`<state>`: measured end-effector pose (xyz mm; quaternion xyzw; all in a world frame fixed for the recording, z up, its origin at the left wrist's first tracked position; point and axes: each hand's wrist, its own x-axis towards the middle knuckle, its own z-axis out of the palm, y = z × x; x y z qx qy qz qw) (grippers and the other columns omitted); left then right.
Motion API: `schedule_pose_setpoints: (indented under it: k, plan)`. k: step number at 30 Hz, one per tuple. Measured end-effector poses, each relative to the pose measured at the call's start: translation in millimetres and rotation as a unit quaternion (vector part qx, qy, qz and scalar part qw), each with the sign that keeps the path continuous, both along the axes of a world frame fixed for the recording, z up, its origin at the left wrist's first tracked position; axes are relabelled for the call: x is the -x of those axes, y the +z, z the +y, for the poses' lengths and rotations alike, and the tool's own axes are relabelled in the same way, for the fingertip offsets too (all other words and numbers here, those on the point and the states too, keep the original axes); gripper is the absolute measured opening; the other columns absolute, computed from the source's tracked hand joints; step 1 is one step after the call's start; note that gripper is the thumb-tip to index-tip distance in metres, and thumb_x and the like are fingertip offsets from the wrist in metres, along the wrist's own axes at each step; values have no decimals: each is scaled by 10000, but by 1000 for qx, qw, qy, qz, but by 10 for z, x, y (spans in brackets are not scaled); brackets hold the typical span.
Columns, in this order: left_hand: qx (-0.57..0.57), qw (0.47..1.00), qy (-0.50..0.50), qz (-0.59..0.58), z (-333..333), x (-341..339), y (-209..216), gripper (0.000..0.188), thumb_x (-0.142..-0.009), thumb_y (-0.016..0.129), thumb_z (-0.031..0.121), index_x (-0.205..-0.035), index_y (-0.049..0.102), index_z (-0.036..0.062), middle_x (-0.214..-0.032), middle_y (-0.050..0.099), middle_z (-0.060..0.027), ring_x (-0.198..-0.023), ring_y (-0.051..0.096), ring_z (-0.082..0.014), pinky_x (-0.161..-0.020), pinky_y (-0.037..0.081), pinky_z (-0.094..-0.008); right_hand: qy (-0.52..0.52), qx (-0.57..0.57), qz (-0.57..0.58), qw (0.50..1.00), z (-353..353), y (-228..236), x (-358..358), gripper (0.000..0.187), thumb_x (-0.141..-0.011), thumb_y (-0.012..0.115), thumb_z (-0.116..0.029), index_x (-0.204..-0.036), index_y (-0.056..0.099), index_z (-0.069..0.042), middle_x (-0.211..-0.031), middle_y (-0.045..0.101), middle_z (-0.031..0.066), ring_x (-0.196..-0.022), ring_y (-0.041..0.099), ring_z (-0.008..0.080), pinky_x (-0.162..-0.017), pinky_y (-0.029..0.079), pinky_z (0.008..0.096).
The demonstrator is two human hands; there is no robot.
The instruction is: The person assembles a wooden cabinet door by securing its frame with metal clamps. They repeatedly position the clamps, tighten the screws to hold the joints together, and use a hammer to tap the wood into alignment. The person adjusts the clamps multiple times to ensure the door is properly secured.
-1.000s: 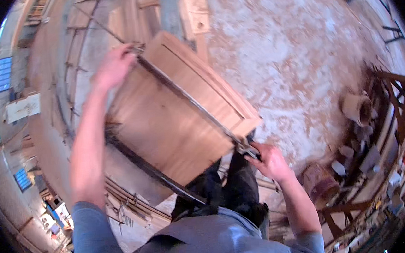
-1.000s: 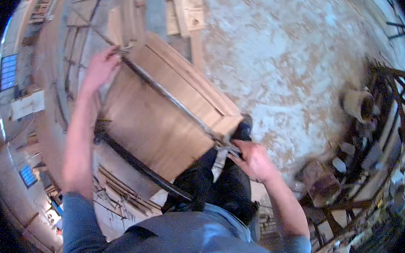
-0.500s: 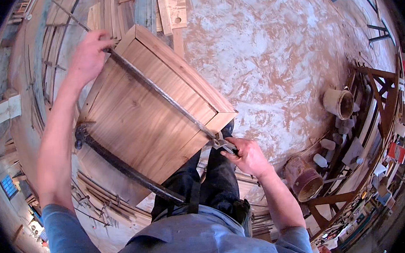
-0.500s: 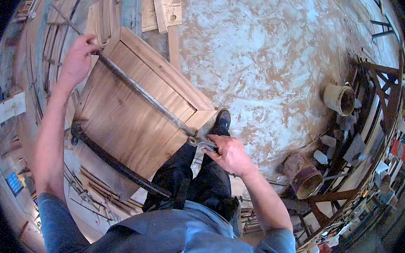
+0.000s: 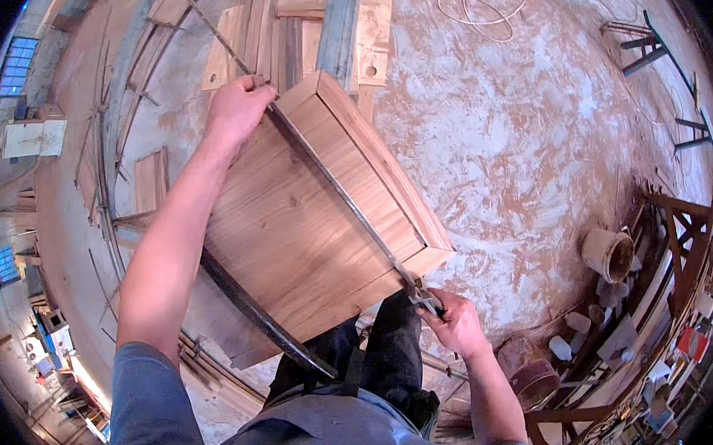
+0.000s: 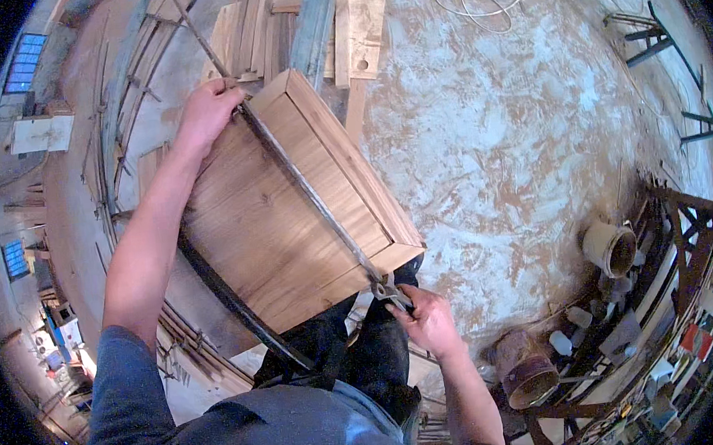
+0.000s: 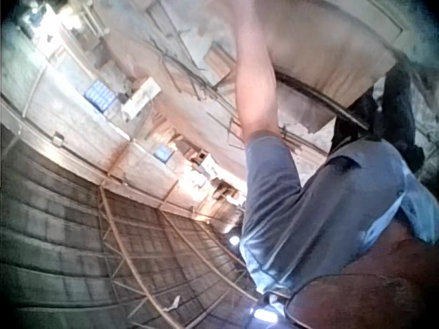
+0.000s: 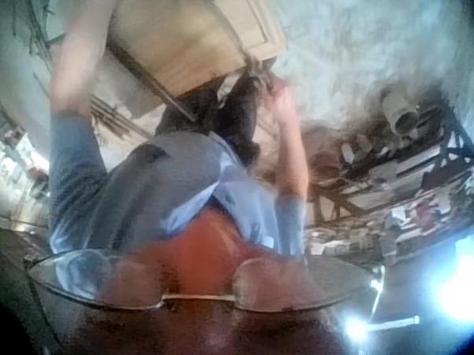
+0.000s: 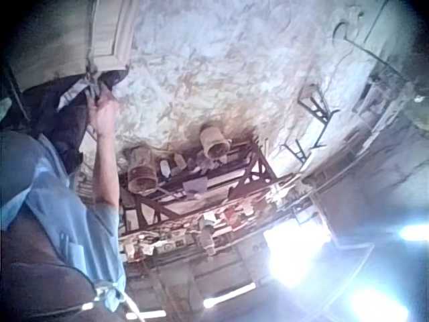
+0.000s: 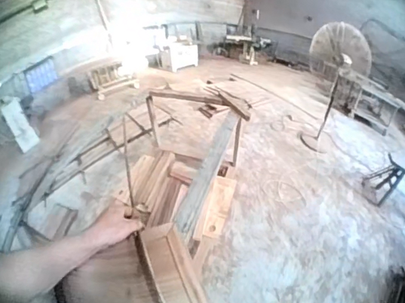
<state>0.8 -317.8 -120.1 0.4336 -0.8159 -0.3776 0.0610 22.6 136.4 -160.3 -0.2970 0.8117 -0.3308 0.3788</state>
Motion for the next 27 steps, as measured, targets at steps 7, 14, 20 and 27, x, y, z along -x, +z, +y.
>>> schedule_pose_setpoints:
  k: [7,14,20,27]
  plan:
    - [-26,999,12,-35,15,58,80,305,-831,631,219,-1025,705,-5,-821,682,-54,-719,585,-112,-649,456,-283,10,-17,-21,1000,-10,7,-30,418,-828,748,-258,-1123,635,17,-886,681,229,-825,681,370,-724,547,413]
    - [-4,999,-17,-40,-61,-2,-52,297,-849,590,198,-1058,699,17,-786,651,-32,-691,555,-112,-637,443,-295,0,22,8,1000,-32,-37,-167,377,-819,750,-221,-1099,633,4,-913,687,213,-819,678,381,-714,550,424]
    - [71,982,-166,-65,-247,-78,-33,409,-818,593,168,-1193,634,9,-929,698,-123,-808,643,-220,-751,500,-343,-4,13,6,1000,-33,-61,-179,361,-807,759,-204,-1072,640,13,-893,672,222,-818,662,396,-723,538,425]
    - [173,922,-304,-166,-200,-28,192,520,-790,545,55,-1297,488,-42,-1045,650,-281,-995,626,-424,-879,492,-457,2,10,18,1000,-41,-59,-183,371,-819,744,-236,-1086,636,-1,-883,683,200,-799,671,379,-693,538,438]
